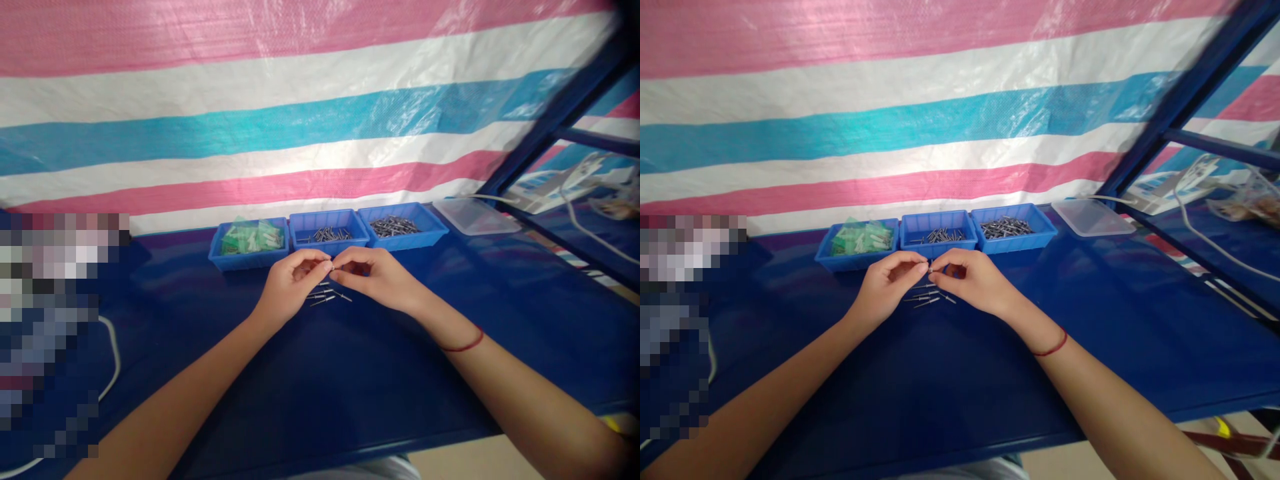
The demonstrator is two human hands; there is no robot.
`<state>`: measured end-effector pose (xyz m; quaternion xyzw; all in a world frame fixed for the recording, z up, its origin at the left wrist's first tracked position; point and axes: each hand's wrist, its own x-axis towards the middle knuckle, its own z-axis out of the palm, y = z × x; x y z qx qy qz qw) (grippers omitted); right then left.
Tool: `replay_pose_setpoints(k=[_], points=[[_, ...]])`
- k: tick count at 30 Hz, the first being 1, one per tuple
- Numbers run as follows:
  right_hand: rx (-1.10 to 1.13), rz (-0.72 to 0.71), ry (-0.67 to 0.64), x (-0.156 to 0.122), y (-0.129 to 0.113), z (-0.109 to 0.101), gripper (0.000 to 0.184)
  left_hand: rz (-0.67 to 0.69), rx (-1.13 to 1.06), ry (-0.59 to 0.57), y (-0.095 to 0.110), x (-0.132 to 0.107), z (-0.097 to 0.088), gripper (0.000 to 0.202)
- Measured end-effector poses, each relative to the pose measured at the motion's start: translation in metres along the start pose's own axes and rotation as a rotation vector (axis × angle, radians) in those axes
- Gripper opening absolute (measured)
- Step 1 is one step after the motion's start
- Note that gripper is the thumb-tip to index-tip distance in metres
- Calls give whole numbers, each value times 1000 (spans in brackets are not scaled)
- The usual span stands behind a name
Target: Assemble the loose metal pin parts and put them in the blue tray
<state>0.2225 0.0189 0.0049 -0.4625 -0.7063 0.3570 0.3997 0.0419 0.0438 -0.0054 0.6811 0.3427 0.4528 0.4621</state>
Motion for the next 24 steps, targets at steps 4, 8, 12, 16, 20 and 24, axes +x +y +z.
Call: replay_pose_setpoints(k=[4,8,12,16,20,24], points=[[2,-19,91,1,3,-1,15,51,243,13,-1,2,-7,14],[0,-51,138,3,5,-2,12,117,424,3,-1,3,-11,10],[3,-49,158,3,4,-2,10,159,462,-39,-2,3,-12,11],[-17,-57,169,2,2,-2,10,161,495,-65,-4,3,-12,12],[-91,-92,170,2,-1,-1,12,154,520,-103,-6,3,-12,15],[-165,-109,183,3,-1,-2,18,156,543,-142,-4,1,-10,20]])
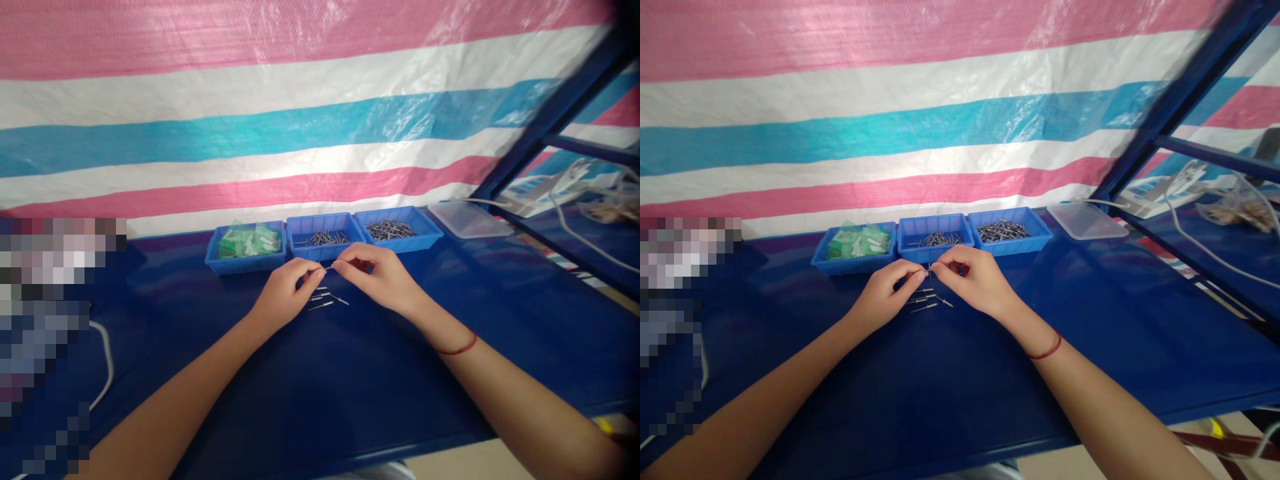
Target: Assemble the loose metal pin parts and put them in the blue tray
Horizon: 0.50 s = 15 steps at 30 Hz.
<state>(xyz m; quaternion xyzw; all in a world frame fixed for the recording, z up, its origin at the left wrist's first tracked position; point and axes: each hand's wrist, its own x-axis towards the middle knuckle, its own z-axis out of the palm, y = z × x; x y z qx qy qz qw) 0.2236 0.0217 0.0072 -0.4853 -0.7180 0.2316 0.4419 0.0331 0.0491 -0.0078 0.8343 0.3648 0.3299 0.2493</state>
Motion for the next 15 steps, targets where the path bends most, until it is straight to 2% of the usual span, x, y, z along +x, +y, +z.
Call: replay_pose_setpoints(k=[2,5,8,10,12,15], points=[[-19,24,78,3,5,-6,20,-13,29,-25,2,-1,-1,23],[-82,98,334,8,21,-28,21,-7,112,-120,6,-2,-6,27],[-363,189,575,11,45,-56,26,36,202,-248,8,-3,-14,36],[-593,216,593,12,59,-70,28,47,239,-323,8,-3,-18,46],[-721,200,592,13,64,-76,30,59,274,-380,6,-2,-21,52],[-729,130,573,12,56,-68,29,93,296,-424,2,0,-22,36]])
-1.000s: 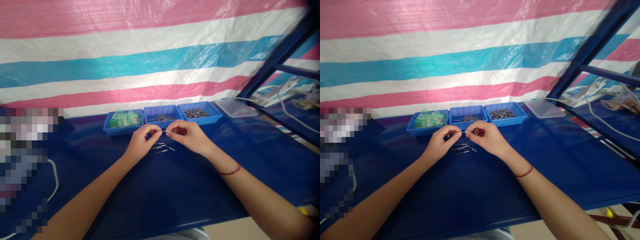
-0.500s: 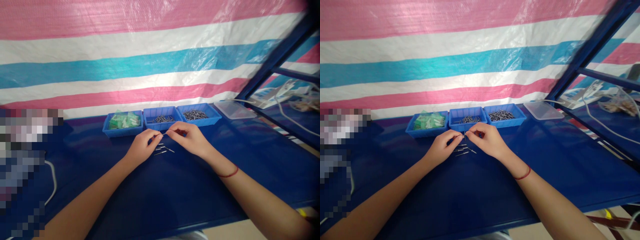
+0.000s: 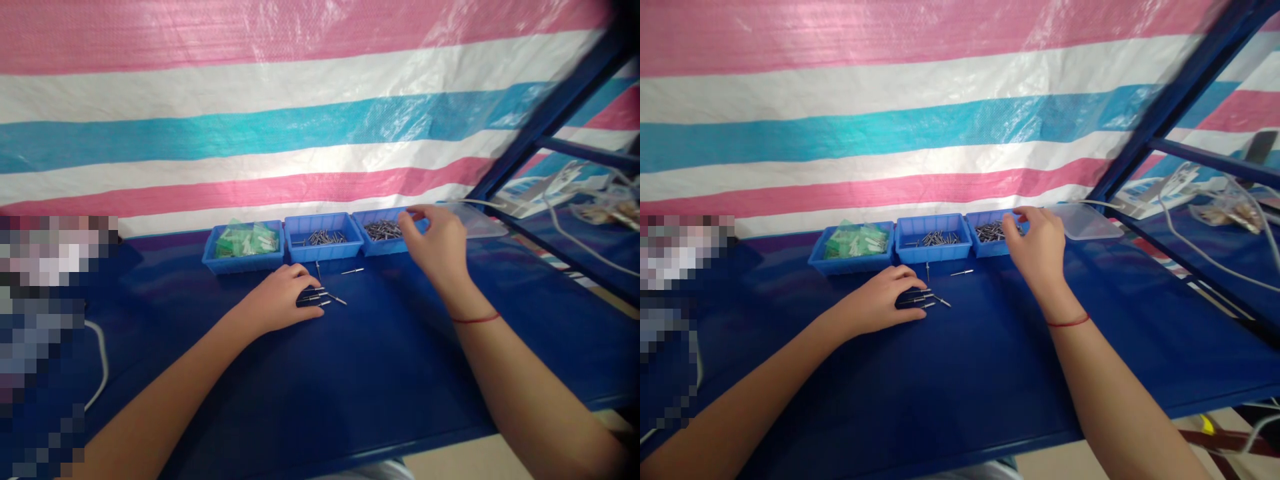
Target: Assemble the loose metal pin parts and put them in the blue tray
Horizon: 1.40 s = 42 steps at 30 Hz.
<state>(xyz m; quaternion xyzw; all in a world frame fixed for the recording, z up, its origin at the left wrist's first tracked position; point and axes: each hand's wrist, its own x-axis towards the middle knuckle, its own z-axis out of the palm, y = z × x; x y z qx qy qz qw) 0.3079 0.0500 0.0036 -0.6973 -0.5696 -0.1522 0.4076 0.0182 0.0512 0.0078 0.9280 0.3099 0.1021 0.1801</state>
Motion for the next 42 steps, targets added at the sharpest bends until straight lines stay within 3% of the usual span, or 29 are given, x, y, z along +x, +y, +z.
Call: replay_pose_setpoints(k=[3,7,12,16,20,24,28,33,38,42], points=[[97,-80,-77,-9,-23,-3,24,29,-24,0,-2,3,2,17],[239,-186,-213,-21,-48,-4,18,-1,-56,33,-3,5,6,10],[334,-360,-457,-33,-61,0,16,-5,-131,101,-7,5,11,13],[437,-450,-653,-40,-66,3,14,-20,-226,246,-6,8,12,13],[604,-422,-763,-45,-72,5,19,-119,-511,398,2,11,12,15],[759,-304,-714,-47,-76,6,13,-162,-778,473,6,14,11,16],[776,-167,-577,-46,-77,7,13,-215,-854,530,4,14,14,17],[926,20,-536,-47,-79,6,15,-252,-874,397,8,12,21,17],[955,9,-570,-49,-84,2,15,-220,-925,360,11,10,25,24],[964,-34,-582,-50,-85,0,14,-179,-786,395,10,11,27,24]])
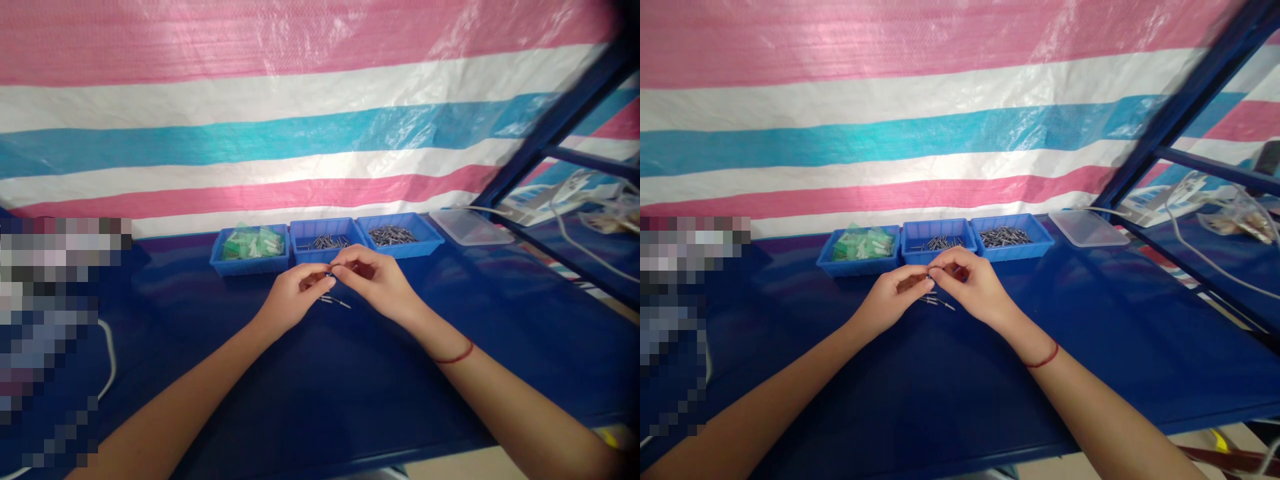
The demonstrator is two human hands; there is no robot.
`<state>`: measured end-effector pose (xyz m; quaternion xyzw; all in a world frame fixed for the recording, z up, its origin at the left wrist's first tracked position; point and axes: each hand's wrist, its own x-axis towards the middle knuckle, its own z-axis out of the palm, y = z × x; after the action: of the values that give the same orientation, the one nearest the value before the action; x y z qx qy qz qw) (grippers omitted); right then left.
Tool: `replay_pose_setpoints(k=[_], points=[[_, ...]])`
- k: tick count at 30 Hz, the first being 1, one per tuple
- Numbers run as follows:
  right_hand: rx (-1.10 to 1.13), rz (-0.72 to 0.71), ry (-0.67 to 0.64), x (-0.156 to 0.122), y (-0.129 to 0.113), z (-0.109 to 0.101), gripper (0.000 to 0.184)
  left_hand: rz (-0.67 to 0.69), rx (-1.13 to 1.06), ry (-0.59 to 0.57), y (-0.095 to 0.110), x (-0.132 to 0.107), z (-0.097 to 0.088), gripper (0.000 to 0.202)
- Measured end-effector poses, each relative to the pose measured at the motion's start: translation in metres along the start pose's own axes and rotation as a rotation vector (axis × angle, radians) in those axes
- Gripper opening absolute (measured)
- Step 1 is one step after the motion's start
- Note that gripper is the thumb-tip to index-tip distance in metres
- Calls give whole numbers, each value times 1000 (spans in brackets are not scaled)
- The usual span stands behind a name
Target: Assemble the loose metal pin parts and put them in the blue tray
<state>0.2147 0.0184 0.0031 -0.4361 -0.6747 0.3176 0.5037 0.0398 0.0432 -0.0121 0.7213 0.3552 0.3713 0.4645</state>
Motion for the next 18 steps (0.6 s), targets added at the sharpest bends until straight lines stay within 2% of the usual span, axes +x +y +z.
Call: replay_pose_setpoints(k=[7,10,12,14,18], points=[[-95,-43,-15,1,-2,-4,14,100,146,141,-3,0,-1,17],[-200,-96,-59,2,-2,-6,15,108,205,157,2,0,-4,20],[-254,-109,-40,4,-1,-10,18,103,283,132,6,0,-8,25],[-316,-86,83,7,5,-19,21,110,394,71,8,1,-12,28],[-564,44,428,14,26,-52,25,175,606,-131,7,0,-24,27]])
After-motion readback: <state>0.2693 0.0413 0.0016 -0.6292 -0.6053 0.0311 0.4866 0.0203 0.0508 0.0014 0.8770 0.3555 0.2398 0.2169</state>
